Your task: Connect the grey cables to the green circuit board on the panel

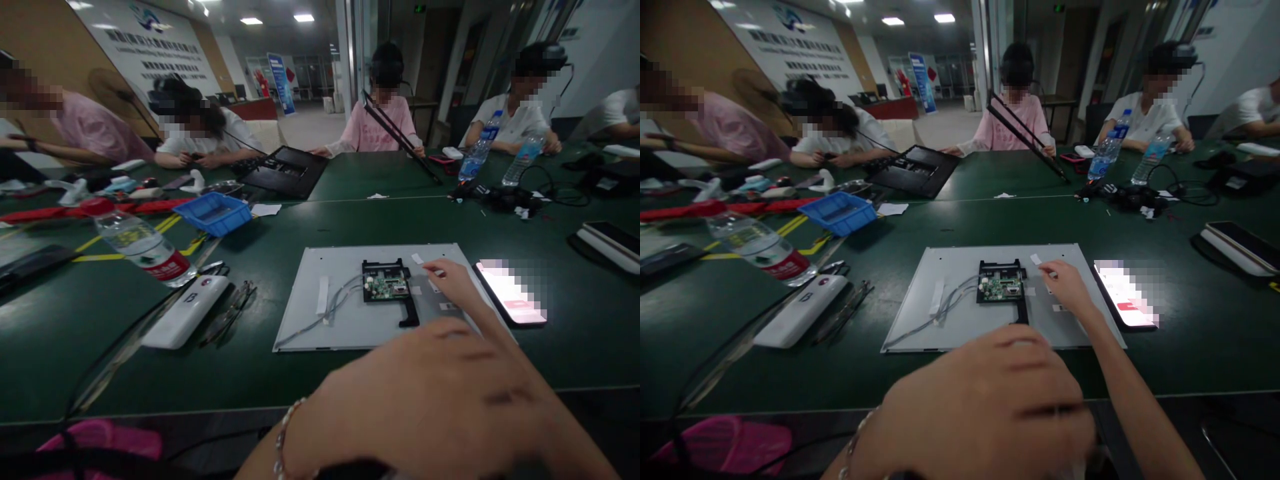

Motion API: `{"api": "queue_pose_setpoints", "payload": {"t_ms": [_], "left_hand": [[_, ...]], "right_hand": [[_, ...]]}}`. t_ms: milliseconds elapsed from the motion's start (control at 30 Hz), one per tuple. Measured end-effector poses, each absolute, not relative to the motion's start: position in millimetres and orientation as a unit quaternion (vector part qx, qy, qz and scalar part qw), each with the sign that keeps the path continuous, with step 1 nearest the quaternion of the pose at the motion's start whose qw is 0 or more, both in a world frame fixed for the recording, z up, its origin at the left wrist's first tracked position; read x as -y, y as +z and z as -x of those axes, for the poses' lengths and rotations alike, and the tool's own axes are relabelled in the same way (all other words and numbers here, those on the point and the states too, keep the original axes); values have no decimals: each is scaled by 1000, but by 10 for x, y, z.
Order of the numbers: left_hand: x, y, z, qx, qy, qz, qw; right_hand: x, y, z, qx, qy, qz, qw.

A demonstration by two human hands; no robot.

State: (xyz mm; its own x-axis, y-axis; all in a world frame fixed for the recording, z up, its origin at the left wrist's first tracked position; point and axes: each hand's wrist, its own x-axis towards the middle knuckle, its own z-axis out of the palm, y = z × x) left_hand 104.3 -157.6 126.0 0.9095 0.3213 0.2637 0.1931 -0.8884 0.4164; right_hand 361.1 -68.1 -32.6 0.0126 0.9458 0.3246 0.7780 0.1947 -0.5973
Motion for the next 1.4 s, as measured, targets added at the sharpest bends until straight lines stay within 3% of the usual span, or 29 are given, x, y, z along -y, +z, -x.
{"api": "queue_pose_setpoints", "payload": {"t_ms": [100,367,600,1067,1400], "left_hand": [[970,990,-1209,-95,105,-979,143],[107,200,-985,-285,141,-945,75],[112,99,-874,-365,154,-917,42],[60,-27,-883,-379,148,-911,70],[70,-42,-890,-373,149,-913,68]], "right_hand": [[608,-336,-3641,718,79,619,307],[337,-279,-3699,762,54,606,221],[194,-355,-3719,730,85,617,282],[-78,-351,-3739,704,200,625,271],[0,-372,-3663,708,153,628,286]]}}
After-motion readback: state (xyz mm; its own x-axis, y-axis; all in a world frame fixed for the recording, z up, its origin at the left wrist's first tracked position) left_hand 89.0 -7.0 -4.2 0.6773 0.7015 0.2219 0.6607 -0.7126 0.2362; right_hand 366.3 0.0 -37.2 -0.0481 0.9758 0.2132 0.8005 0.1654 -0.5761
